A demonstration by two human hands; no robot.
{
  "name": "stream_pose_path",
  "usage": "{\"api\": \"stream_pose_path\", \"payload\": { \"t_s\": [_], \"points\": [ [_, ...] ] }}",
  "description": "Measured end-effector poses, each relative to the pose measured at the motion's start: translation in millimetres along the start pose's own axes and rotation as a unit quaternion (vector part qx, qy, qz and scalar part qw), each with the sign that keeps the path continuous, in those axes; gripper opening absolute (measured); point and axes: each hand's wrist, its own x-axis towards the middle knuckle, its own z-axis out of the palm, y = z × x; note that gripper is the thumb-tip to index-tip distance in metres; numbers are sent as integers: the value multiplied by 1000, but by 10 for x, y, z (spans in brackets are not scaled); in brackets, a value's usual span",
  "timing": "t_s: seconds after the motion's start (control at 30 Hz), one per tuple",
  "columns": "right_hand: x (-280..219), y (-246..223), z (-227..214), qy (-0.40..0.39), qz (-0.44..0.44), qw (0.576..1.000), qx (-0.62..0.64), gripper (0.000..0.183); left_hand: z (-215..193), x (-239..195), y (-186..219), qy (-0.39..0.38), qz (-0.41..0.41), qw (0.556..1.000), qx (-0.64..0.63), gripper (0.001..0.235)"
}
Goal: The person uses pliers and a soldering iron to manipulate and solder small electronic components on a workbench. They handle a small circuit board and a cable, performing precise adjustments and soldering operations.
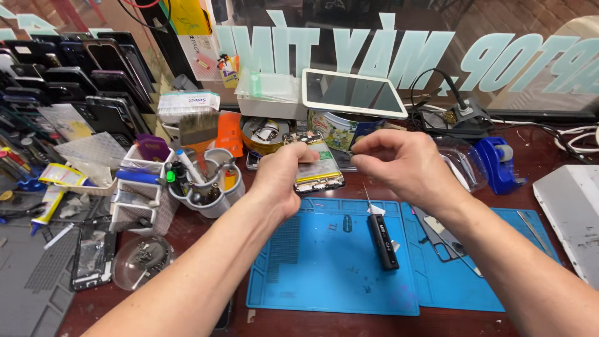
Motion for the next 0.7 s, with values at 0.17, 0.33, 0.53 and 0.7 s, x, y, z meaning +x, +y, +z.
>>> {"api": "stream_pose_path", "payload": {
  "t_s": [0.17, 0.33, 0.53, 0.7],
  "points": [
    [-244, 169, -288, -26, -113, 993, -7, 19, 238, -104, -127, 11, 6, 999, 37, 38],
    [-310, 224, -304, -20, -189, 981, -48, 16, 452, -232, -184, 1, 111, 988, 104, 81],
    [-359, 272, -340, 4, -236, 969, -77, 14, 555, -243, -234, 20, 125, 986, 106, 73],
    [-379, 240, -297, 27, -206, 977, -56, 16, 485, -192, -222, -49, 89, 993, 59, 38]
  ]
}}
